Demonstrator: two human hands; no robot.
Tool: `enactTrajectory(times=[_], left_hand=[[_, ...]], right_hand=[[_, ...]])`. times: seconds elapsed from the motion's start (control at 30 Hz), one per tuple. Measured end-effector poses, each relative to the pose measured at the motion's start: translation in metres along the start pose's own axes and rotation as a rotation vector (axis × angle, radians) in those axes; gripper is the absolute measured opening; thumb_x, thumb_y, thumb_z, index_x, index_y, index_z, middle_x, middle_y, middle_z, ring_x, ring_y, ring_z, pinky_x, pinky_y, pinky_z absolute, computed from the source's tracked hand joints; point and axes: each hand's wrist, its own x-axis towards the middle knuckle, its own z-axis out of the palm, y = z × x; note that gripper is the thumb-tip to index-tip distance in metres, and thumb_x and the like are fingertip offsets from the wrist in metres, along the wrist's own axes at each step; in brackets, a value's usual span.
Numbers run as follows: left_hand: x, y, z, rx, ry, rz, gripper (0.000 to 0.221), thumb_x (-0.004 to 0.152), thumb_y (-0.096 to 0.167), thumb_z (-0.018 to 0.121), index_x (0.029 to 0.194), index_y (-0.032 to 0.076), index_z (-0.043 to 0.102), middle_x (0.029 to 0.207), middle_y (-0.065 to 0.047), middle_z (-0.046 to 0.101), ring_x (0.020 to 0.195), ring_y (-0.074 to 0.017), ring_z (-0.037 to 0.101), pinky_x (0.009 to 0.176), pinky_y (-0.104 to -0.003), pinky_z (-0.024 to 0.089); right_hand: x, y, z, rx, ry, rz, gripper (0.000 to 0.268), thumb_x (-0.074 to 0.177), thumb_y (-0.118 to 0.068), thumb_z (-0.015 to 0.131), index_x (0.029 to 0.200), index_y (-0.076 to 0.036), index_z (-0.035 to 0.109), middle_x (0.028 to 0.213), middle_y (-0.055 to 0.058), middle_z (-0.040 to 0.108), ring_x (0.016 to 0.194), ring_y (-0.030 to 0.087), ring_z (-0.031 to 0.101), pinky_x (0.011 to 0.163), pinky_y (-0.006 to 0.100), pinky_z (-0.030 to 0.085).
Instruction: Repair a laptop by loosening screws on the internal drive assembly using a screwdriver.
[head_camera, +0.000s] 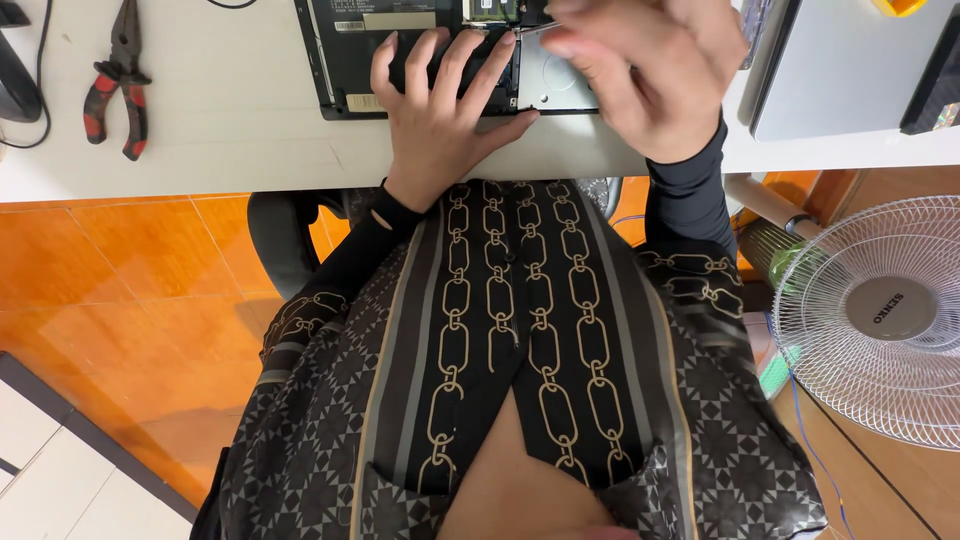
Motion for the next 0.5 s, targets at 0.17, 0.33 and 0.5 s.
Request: enactTrajectory(times=[0.17, 0.33, 0.5], left_hand=[[0.0, -0.001, -0.001, 0.006, -0.01, 0.002, 0.066, 0.099, 0.062, 0.07, 0.149, 0.02, 0.057, 0.143, -0.002, 0.049, 0.132, -0.0278, 0.043, 0.114, -0.061, 0.024], [-0.001, -0.001, 0.001, -0.007, -0.003, 0.004, 0.065, 0.099, 0.063, 0.07, 0.148, 0.021, 0.058, 0.144, -0.003, 0.049, 0.133, -0.0279, 0.043, 0.115, -0.061, 0.024], [-0.001, -0.001, 0.002, 0.002, 0.0, 0.007, 0.065, 0.099, 0.062, 0.07, 0.147, 0.02, 0.059, 0.144, -0.003, 0.05, 0.133, -0.0281, 0.043, 0.115, -0.061, 0.024]], right_hand=[[-0.02, 0.002, -0.001, -0.036, -0.013, 0.022, 0.021, 0.106, -0.001, 0.078, 0.125, 0.003, 0.068, 0.114, 0.015, 0.071, 0.094, 0.028, 0.064, 0.077, 0.038, 0.051], [-0.007, -0.003, 0.0, -0.04, -0.01, 0.051, 0.017, 0.105, 0.001, 0.08, 0.12, 0.0, 0.071, 0.111, 0.013, 0.072, 0.09, 0.026, 0.063, 0.074, 0.039, 0.051], [-0.014, 0.0, -0.005, -0.111, -0.006, 0.059, 0.018, 0.098, 0.0, 0.082, 0.112, 0.003, 0.072, 0.098, 0.016, 0.07, 0.083, 0.029, 0.059, 0.071, 0.041, 0.048]])
